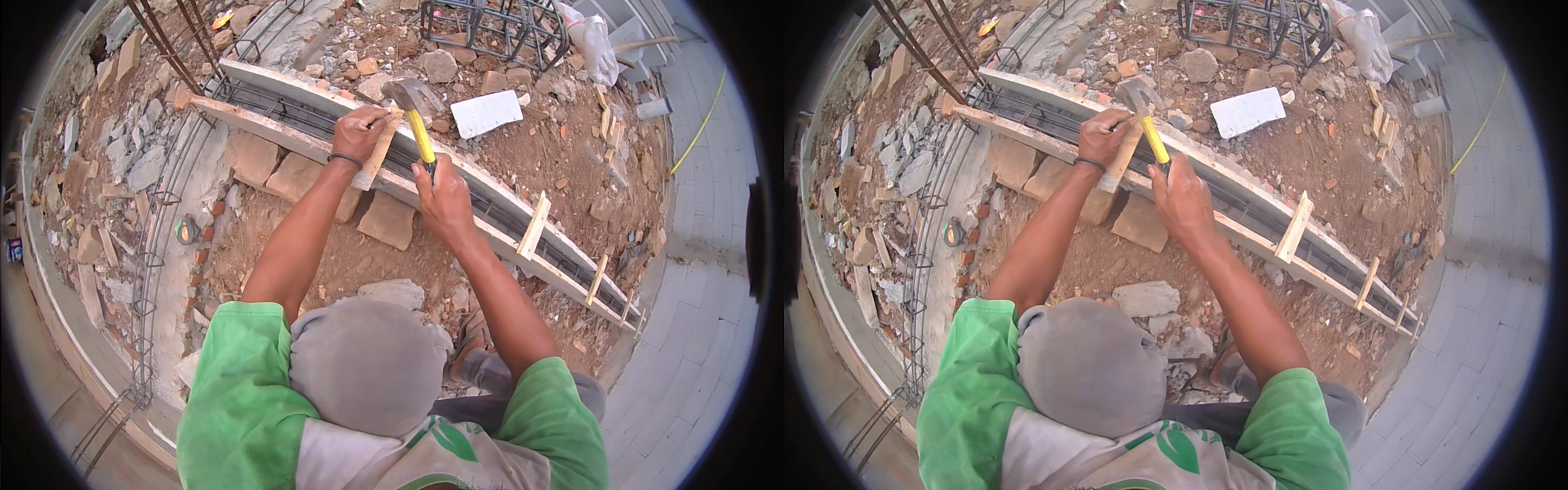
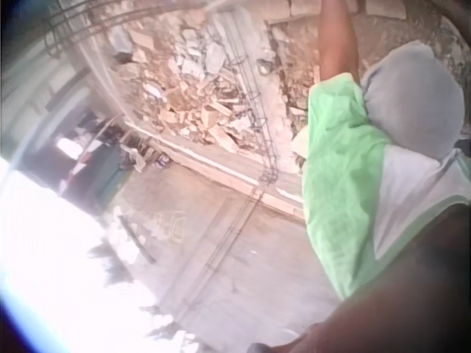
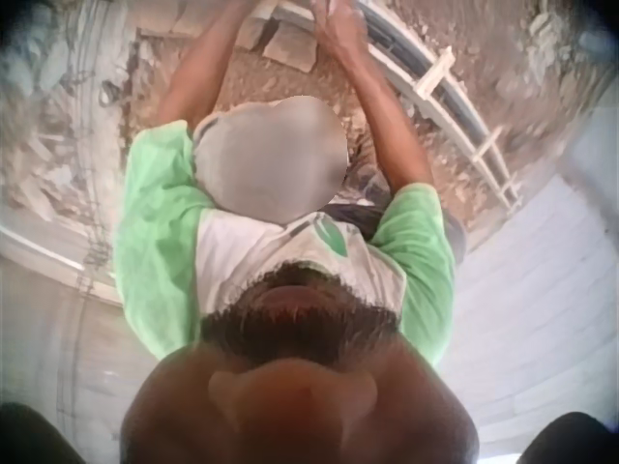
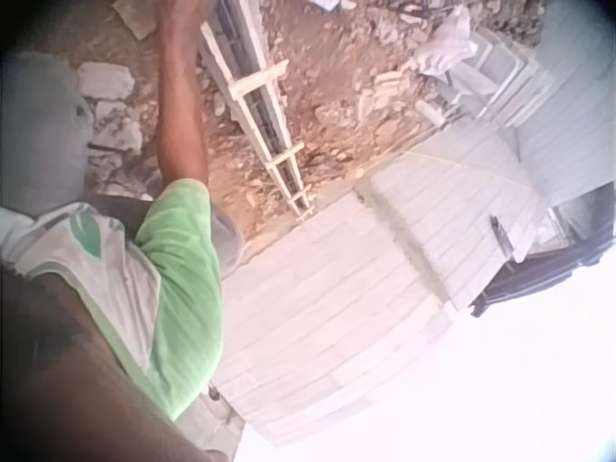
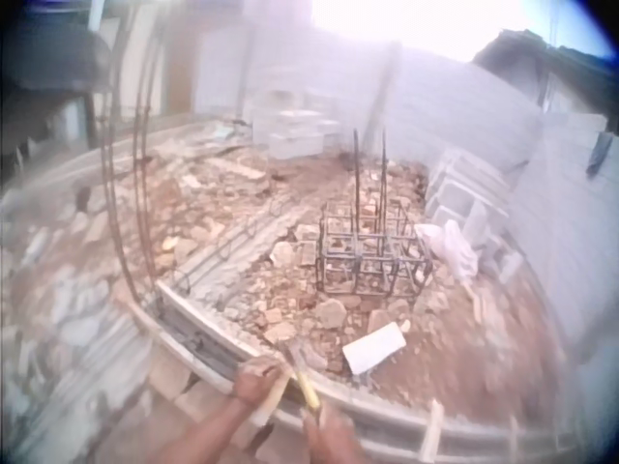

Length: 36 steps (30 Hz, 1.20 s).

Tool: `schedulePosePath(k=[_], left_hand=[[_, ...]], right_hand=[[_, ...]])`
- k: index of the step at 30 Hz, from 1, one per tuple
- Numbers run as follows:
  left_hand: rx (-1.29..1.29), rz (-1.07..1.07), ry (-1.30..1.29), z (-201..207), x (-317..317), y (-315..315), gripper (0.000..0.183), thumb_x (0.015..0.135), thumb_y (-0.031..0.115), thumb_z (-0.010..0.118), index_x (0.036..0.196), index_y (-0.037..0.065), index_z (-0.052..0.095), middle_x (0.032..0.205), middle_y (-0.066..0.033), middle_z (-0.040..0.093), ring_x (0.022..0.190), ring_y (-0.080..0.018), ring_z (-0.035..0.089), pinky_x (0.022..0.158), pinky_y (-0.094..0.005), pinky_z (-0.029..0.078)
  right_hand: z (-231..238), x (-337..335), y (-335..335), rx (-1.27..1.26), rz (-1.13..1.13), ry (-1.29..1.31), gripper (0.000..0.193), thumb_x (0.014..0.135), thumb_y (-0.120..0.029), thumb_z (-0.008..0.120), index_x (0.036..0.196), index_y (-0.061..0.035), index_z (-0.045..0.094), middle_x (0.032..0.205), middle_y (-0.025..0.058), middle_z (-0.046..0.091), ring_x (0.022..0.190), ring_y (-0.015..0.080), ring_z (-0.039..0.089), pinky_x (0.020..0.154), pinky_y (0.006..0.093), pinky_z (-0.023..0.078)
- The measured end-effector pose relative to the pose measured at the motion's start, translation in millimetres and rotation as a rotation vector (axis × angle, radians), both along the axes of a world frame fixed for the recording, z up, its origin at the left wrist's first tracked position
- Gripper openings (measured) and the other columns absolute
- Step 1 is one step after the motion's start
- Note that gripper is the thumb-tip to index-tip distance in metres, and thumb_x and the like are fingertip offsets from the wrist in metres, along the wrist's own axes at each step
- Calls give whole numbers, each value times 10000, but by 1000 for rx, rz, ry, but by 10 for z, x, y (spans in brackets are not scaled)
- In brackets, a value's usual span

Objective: The person constructs a wooden form for a concrete beam by hammering nails into boards and positioning them along a reinforced concrete structure.

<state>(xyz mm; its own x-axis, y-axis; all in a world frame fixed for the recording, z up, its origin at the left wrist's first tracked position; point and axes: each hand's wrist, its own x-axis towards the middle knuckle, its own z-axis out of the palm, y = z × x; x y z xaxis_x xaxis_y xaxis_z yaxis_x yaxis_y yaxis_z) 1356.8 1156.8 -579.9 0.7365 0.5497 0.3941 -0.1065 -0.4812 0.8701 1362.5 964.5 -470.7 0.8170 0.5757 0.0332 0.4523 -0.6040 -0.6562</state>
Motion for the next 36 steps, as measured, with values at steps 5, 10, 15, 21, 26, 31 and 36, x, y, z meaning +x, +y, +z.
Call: schedulePosePath(k=[5, 10, 15, 21, 26, 31, 36], left_hand=[[16, -31, -26, 46, 8, -19, 146, 798, 56, 658, 928, 0, 696, 918, -115, 705, 860, -236, 680, 777, -301, 519], [3, -23, 5, 75, 2, -13, 141, 813, 118, 673, 910, 20, 706, 924, -125, 696, 856, -271, 673, 782, -332, 526], [26, 20, -53, 217, -189, 73, 190, 869, 183, 643, 900, 2, 693, 920, -140, 689, 825, -278, 664, 757, -336, 515], [-281, 352, 512, 278, -1058, -148, 407, 884, 395, 652, 942, -6, 690, 771, -128, 679, 712, -189, 619, 678, -326, 479], [-372, 279, 606, 155, -1138, -400, 546, 800, 514, 693, 868, -28, 702, 692, -130, 659, 656, -182, 606, 643, -339, 479], [-633, 134, 523, -36, -968, -350, 567, 786, 516, 691, 798, -51, 697, 641, -112, 637, 616, -170, 584, 622, -339, 476], [-630, 162, 492, 80, -936, -406, 469, 782, 423, 724, 752, -44, 679, 588, -24, 564, 558, -100, 480, 519, -301, 391]], right_hand=[[100, 91, -11, -239, 50, 21, 341, 948, -285, 541, 1026, 40, 473, 864, 304, 615, 794, 498, 592, 701, 554, 461], [69, 167, -39, -246, 47, -33, 305, 947, -260, 540, 982, 34, 466, 821, 311, 608, 781, 504, 589, 684, 556, 455], [126, 87, -105, -195, -18, 62, 310, 949, -266, 532, 977, 35, 464, 811, 322, 606, 791, 516, 582, 684, 562, 438], [39, 98, -267, -211, -45, 114, 327, 948, -282, 538, 978, 34, 461, 788, 331, 603, 783, 520, 577, 685, 567, 430], [132, 62, -70, -294, 8, 130, 334, 951, -292, 535, 1007, 30, 468, 792, 321, 611, 788, 512, 586, 686, 566, 431], [258, 103, 37, -243, 82, 63, 355, 954, -299, 535, 1042, 39, 471, 790, 321, 611, 791, 513, 588, 670, 559, 437], [392, -47, 73, 15, 97, -106, 334, 947, -274, 552, 1033, 40, 474, 795, 321, 612, 796, 513, 594, 673, 559, 447]])
